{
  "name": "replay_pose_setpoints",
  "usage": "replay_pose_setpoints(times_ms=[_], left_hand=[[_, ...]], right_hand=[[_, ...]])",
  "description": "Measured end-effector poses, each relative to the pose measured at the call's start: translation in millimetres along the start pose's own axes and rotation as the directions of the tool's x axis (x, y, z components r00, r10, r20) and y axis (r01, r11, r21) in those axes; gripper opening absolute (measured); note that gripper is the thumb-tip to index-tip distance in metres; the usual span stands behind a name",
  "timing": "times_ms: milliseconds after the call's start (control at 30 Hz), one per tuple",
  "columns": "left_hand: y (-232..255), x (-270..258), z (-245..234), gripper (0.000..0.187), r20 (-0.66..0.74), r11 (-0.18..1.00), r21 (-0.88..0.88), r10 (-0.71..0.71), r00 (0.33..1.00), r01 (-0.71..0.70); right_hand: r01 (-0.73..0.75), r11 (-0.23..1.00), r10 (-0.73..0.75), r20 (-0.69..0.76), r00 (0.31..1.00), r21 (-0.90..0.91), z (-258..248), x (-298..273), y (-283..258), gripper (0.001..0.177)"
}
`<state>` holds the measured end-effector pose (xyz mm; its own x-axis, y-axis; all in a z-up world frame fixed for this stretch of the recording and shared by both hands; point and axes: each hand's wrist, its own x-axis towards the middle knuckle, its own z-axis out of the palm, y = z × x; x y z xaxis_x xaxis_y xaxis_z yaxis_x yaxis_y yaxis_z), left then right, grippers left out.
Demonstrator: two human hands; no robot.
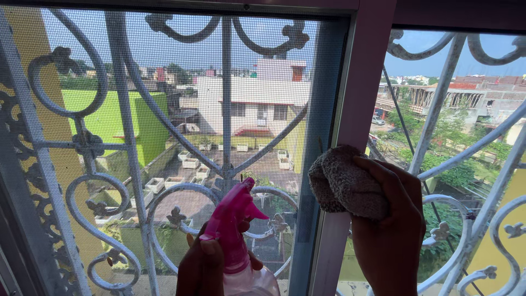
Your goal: The person cleans a window frame by spraying liquid from a bottle and wiping the surface with a cloth.
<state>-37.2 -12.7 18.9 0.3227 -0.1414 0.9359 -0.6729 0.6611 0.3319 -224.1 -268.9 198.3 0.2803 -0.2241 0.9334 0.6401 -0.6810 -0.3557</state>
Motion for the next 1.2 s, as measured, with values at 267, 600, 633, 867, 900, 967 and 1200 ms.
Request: replay_pose_setpoints(times_ms=[267,600,633,867,900,967,1200], left_hand=[[13.7,2.9,3.5,0.099,-0.030,0.999,0.031,-0.009,1.000,0.010],[25.1,2.4,6.8,0.089,-0.075,0.996,0.076,-0.042,0.996,0.048],[26.7,1.4,9.7,0.088,-0.086,0.995,0.086,-0.045,0.995,0.053],[43.6,14.0,56.8,0.081,-0.156,0.982,0.160,-0.080,0.985,0.105],[48.2,19.1,65.6,0.080,-0.170,0.976,0.184,-0.084,0.982,0.116],[60.1,28.1,83.4,0.079,-0.206,0.962,0.231,-0.099,0.974,0.146],[102.6,44.4,141.9,0.073,-0.361,0.872,0.376,-0.175,0.916,0.314]], right_hand=[[0.075,0.997,-0.076,-0.067,0.995,-0.017,-8.6,13.9,-12.0,0.044],[0.174,0.985,-0.173,-0.084,0.981,0.013,10.4,24.8,-3.5,0.034],[0.172,0.985,-0.170,-0.080,0.982,0.026,11.1,23.9,-1.9,0.033],[0.170,0.984,-0.167,-0.068,0.984,0.043,10.2,17.4,6.9,0.028],[0.171,0.984,-0.168,-0.067,0.984,0.042,9.8,16.2,7.2,0.027],[0.165,0.986,-0.163,-0.059,0.985,0.037,8.6,14.5,8.3,0.030],[0.163,0.986,-0.161,-0.052,0.986,0.046,7.6,0.6,10.5,0.029]])
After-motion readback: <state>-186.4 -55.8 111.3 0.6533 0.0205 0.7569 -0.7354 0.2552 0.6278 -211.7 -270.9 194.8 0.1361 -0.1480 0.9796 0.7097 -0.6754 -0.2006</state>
